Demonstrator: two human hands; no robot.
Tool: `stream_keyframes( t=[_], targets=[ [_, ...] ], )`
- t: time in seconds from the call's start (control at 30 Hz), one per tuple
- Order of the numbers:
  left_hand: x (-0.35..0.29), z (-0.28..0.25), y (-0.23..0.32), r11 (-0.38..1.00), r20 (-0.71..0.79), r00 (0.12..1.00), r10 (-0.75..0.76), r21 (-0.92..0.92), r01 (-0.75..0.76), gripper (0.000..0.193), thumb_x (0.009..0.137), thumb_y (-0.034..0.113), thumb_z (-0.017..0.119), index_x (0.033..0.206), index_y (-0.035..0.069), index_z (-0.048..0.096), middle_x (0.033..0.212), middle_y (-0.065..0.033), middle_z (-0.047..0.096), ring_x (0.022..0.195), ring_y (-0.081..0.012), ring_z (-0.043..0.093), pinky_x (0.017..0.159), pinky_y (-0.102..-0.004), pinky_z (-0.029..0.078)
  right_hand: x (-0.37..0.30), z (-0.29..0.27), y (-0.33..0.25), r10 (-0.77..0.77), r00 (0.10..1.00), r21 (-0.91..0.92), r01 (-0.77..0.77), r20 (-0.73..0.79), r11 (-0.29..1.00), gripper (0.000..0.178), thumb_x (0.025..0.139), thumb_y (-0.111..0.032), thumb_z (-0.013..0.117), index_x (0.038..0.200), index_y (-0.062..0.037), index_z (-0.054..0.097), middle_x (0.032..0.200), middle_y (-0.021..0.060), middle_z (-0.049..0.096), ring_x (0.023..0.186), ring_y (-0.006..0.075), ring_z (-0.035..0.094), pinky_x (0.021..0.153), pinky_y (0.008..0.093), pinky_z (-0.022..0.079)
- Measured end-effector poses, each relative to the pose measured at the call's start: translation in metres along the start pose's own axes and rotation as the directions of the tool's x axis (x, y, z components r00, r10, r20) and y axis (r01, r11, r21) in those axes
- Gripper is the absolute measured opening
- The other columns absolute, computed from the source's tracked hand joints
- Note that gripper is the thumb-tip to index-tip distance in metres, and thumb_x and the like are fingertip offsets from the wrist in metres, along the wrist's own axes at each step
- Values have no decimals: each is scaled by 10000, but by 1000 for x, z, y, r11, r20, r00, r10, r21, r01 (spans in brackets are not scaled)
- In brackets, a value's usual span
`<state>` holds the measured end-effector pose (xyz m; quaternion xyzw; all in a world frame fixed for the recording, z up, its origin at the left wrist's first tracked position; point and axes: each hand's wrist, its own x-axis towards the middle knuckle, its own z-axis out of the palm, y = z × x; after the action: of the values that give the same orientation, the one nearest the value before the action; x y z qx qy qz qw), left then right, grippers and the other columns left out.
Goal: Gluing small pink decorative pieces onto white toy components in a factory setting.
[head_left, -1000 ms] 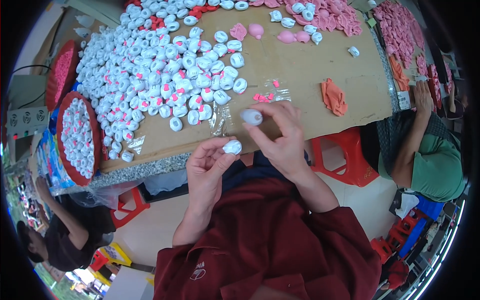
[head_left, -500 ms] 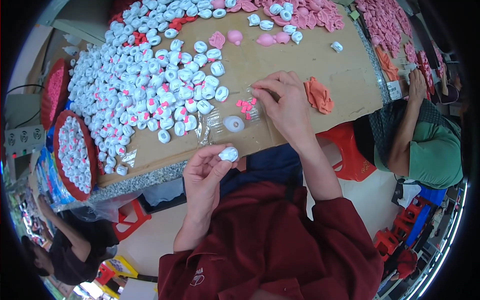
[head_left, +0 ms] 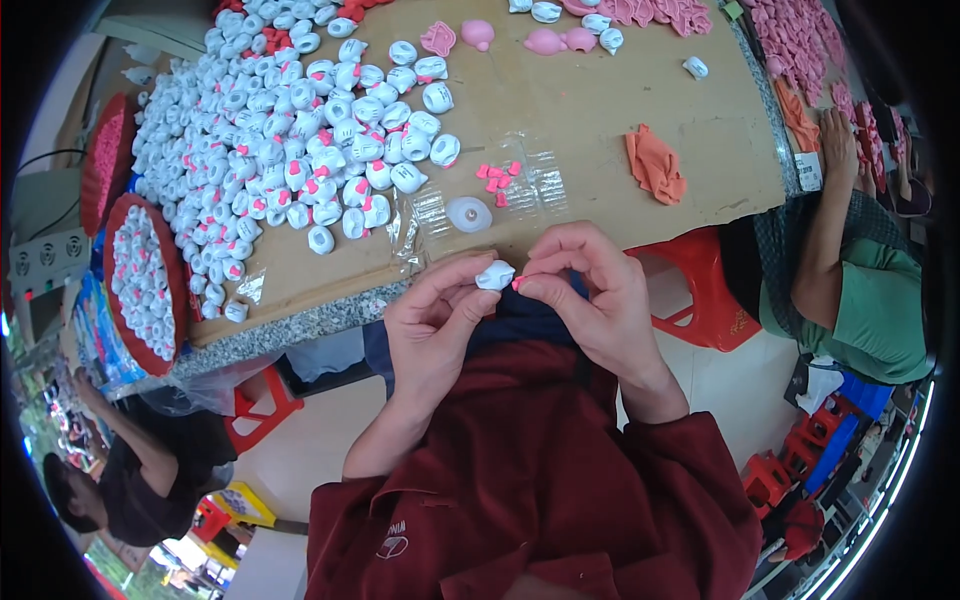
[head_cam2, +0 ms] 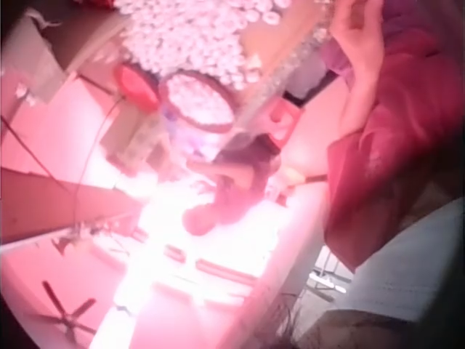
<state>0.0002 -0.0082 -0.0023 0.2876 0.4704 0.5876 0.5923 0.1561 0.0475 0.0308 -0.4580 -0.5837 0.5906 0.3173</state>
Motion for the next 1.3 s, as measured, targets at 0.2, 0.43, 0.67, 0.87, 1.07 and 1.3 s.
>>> stream_keyframes(
  t=[0.2, 0.43, 0.67, 0.87, 1.07, 1.3],
  targets=[
    [1, -2, -1, 996, 99, 993, 58, 63, -65, 270, 780, -106, 552, 1044, -51, 564, 1064, -119, 542, 939, -159, 569, 790, -239, 483, 3, -1, -1, 97, 995, 40, -97, 15, 994, 205, 740, -58, 674, 909, -16, 567, 757, 12, 614, 663, 55, 525, 616, 189, 410],
    [3, 0, -3, 889, 116, 953, 280, 342, -303, 260, 778, -89, 567, 1033, -41, 582, 1014, -106, 567, 872, -146, 583, 732, -224, 496, 6, 5, 11, -327, 943, -284, 296, -67, 912, 95, 675, -24, 687, 761, -30, 647, 719, 37, 613, 709, 150, 536, 626, 254, 423],
    [0, -1, 1, 988, 13, 994, 108, 110, -109, 273, 783, -60, 584, 1054, -29, 572, 1033, -121, 580, 886, -144, 574, 775, -231, 461, 3, 19, 14, -325, 933, -236, 284, -154, 929, 121, 667, -6, 684, 782, -24, 653, 738, 53, 612, 725, 165, 540, 643, 262, 431],
    [0, 2, 8, 996, -15, 998, 68, -51, -69, 294, 779, -88, 577, 1069, -43, 553, 1053, -118, 573, 888, -149, 585, 777, -238, 487, 6, 23, 14, -402, 906, -286, 354, -132, 891, 140, 660, 8, 683, 793, -30, 658, 762, 57, 605, 728, 172, 528, 649, 270, 428],
    [-4, -10, 11, 993, 12, 997, 72, 98, -73, 282, 750, -95, 608, 1025, -51, 564, 1000, -104, 585, 884, -132, 580, 783, -244, 482, 1, 24, 16, -463, 879, -328, 406, -116, 853, 153, 667, 32, 669, 809, -20, 645, 687, 26, 524, 685, 138, 485, 605, 239, 391],
    [49, -50, 72, 769, -308, 779, 546, 554, -319, 242, 769, -66, 590, 1008, -33, 564, 1023, -91, 580, 895, -119, 570, 764, -223, 456, 17, 9, 21, -371, 883, -339, 268, -288, 902, 262, 765, 11, 585, 1022, 13, 537, 879, 55, 514, 760, 107, 473, 668, 225, 392]
  ],
)
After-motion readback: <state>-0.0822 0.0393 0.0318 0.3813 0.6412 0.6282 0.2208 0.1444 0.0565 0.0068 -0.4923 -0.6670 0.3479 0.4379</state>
